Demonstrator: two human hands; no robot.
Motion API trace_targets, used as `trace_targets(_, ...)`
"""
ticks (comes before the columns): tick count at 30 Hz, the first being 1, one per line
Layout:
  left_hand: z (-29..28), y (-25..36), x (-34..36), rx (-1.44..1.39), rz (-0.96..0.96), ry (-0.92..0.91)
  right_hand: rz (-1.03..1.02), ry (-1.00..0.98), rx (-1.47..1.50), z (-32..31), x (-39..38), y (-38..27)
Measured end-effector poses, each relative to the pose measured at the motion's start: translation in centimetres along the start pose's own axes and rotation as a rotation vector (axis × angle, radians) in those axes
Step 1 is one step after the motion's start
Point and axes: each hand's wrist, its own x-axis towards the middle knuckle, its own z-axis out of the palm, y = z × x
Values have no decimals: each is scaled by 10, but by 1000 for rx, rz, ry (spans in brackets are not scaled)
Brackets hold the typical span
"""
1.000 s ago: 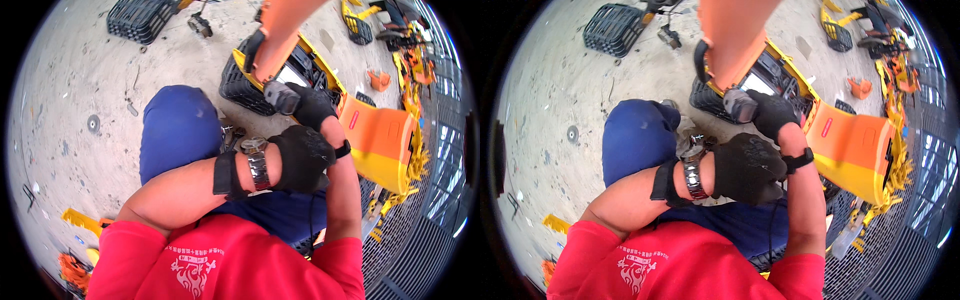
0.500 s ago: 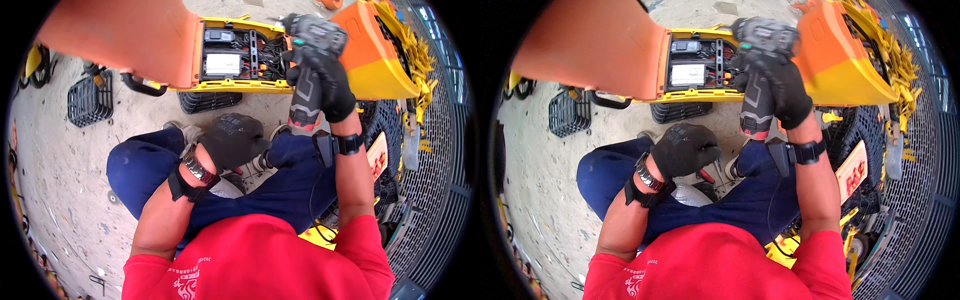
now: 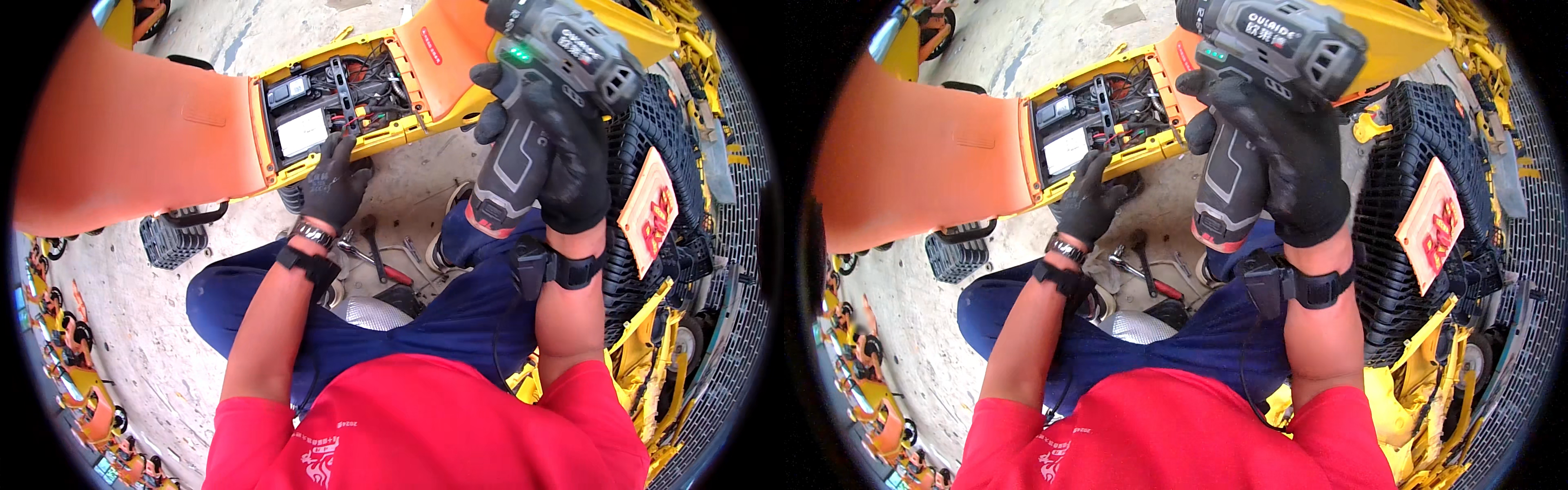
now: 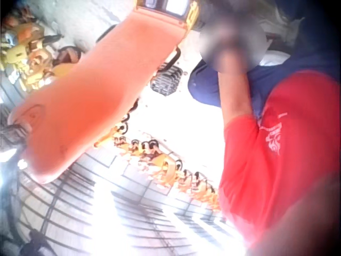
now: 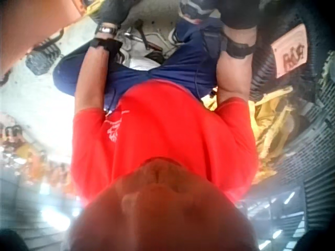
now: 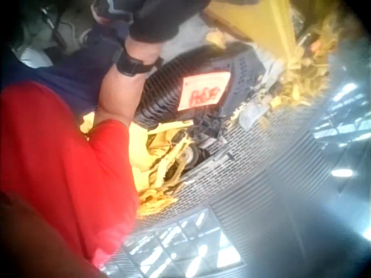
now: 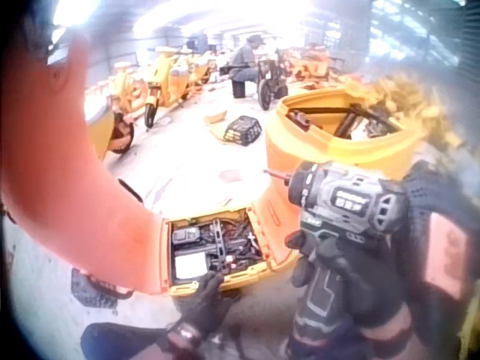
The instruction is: The person repairs a yellow electric scooter by working on the battery compartment and wiring using an electric screwdriver. They handle internal cables and small electronic components within the frame.
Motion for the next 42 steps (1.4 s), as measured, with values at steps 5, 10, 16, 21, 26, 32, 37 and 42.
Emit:
trace_targets(5,44,22,26,-30,-63,-49,-47,29,85,-20,-6,-11)
trace_targets(10,79,39,41,62,-174,9,-89,11,77,-41,-11,-4)
trace_targets(16,78,38,64,196,-112,-3,-85,123,-266,-51,-21,-4)
trace_targets(21,67,36,82,258,-62,-112,-95,83,-295,-53,-21,-6)
trace_targets(26,71,32,80,227,-41,-80,-77,6,116,-41,-15,-13)
trace_targets(32,67,35,80,192,-70,-60,-72,50,157,-37,-9,-14)
trace_targets(37,65,40,77,142,-112,-70,-129,81,331,-40,-5,-9)
trace_targets(42,60,67,67,106,-93,-39,-118,90,199,-40,-4,-6)
